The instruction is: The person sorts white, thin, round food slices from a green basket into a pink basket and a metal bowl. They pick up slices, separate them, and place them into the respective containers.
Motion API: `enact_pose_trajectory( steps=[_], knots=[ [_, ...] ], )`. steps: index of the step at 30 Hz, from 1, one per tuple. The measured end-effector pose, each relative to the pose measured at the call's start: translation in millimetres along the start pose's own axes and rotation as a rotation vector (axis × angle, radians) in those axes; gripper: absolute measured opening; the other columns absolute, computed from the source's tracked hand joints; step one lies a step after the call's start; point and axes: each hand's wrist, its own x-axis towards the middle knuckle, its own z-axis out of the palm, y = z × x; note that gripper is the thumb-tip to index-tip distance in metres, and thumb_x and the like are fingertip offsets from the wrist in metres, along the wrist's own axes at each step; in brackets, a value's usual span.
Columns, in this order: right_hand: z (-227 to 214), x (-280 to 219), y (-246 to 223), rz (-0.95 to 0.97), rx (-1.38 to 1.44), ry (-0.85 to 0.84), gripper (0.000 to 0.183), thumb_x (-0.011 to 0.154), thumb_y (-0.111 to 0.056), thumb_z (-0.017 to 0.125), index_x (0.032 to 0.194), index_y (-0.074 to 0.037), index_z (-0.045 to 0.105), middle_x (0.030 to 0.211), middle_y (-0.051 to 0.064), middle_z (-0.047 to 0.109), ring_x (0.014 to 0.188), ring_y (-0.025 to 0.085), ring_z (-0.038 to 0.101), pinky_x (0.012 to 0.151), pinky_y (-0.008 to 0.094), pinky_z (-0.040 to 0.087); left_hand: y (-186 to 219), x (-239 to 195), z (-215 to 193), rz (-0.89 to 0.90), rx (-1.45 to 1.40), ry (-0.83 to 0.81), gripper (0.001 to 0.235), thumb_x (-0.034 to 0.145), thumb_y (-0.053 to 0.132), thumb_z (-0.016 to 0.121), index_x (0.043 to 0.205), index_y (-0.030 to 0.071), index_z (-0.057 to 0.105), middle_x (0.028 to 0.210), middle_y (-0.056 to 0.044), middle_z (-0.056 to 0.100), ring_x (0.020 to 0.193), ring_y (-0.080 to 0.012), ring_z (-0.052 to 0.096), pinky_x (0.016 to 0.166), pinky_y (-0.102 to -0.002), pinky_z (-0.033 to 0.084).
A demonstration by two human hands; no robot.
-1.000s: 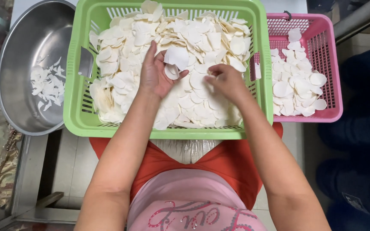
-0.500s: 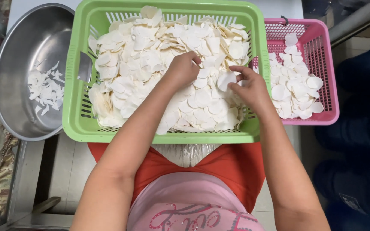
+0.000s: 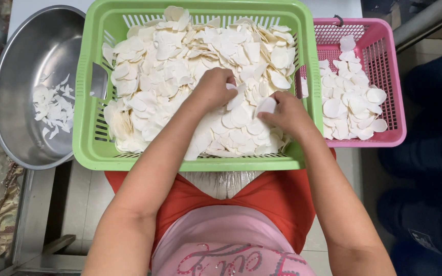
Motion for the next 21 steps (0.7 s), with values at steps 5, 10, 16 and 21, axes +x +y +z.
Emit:
enact_pose_trajectory(
  steps=[5,10,16,21],
  knots=[
    [-9.2,-16.4,-6.3,-0.017,0.205,0.056,0.030,0.082,-0.016,0.084,0.105,0.000,0.074,0.100,0.018,0.073,0.096,0.032,0.068,0.085,0.041,0.051,-18.6,-3.7,-2.7,-0.080,-0.364,-0.011,0.028,0.084,0.005,0.068,0.107,-0.010,0.068,0.092,-0.020,0.068,0.054,-0.0166,0.069,0.049,-0.025,0.063],
    [-32.1,-27.9,-5.3,-0.093,0.537,0.119,0.029,0.082,-0.006,0.083,0.107,0.000,0.070,0.094,0.007,0.066,0.088,0.018,0.060,0.080,0.027,0.050,0.9,2.2,12.4,-0.105,-0.442,0.021,0.037,0.091,0.011,0.064,0.122,-0.009,0.065,0.119,-0.029,0.067,0.053,-0.0121,0.067,0.050,-0.026,0.062],
    [-112.4,-31.0,66.6,0.039,0.569,0.578,0.031,0.089,-0.014,0.083,0.114,-0.009,0.066,0.094,0.002,0.064,0.084,0.011,0.067,0.063,0.019,0.055,97.3,66.4,85.2,0.234,-0.626,-0.041,0.029,0.092,0.018,0.069,0.115,0.000,0.071,0.115,-0.026,0.070,0.076,-0.0272,0.075,0.047,-0.030,0.066],
    [-155.6,-35.2,105.4,0.217,0.721,0.661,0.029,0.093,-0.015,0.068,0.122,-0.015,0.066,0.112,0.003,0.071,0.093,0.012,0.069,0.069,0.020,0.060,197.3,95.3,123.5,0.124,-0.359,-0.206,0.026,0.085,0.018,0.065,0.109,0.011,0.073,0.092,-0.004,0.076,0.047,-0.0135,0.068,0.047,-0.027,0.059]
  ],
)
